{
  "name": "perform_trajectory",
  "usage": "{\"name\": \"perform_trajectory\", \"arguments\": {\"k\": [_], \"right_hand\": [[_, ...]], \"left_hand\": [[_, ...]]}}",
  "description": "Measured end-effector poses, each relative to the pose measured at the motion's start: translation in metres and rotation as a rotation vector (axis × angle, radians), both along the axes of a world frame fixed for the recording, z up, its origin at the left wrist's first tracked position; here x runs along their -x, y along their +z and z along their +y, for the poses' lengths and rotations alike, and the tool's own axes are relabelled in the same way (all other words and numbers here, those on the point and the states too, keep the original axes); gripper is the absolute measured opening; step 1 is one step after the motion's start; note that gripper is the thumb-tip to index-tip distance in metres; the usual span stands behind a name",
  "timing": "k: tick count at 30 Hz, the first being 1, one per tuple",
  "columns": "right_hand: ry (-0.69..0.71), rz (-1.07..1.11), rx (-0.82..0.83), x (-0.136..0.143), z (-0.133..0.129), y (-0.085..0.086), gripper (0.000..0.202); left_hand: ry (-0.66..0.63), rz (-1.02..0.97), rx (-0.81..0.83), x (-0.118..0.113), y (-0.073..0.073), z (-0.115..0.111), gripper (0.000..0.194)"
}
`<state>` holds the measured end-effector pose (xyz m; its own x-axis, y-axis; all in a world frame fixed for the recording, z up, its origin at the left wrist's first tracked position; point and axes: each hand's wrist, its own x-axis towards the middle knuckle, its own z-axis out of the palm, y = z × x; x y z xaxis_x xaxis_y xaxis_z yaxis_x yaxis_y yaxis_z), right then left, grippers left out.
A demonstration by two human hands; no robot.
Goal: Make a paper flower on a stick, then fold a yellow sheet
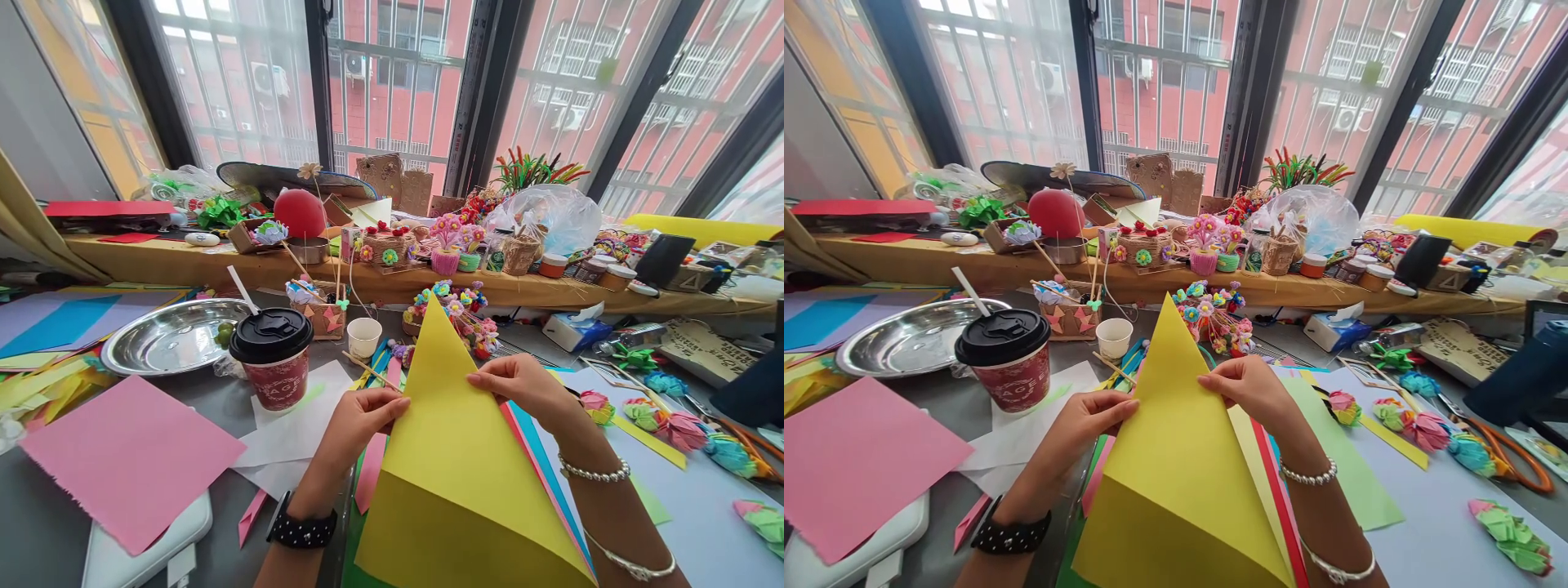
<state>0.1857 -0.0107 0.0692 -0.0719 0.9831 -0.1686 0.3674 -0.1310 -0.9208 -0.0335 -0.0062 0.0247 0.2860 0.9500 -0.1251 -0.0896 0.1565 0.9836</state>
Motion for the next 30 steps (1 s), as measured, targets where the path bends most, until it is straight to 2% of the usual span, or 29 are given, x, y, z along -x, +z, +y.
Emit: {"name": "perform_trajectory", "arguments": {"k": [4, 10, 18, 30], "right_hand": [[0.0, -0.01, -0.057, -0.0007, 0.0017, -0.0031, 0.032], [0.185, -0.007, 0.009, -0.0063, -0.0019, 0.0016, 0.038], [0.12, -0.043, 0.003, -0.0084, 0.0026, -0.0029, 0.032], [0.086, 0.024, 0.029, -0.007, 0.0035, -0.0043, 0.031]], "left_hand": [[0.057, 0.001, -0.022, 0.0009, -0.0016, 0.0019, 0.022], [0.166, -0.047, -0.084, 0.0063, -0.0039, 0.0045, 0.024], [0.151, -0.066, -0.083, 0.0065, -0.0058, 0.0048, 0.023], [0.141, -0.04, -0.052, 0.0063, -0.0047, 0.0053, 0.029]]}}
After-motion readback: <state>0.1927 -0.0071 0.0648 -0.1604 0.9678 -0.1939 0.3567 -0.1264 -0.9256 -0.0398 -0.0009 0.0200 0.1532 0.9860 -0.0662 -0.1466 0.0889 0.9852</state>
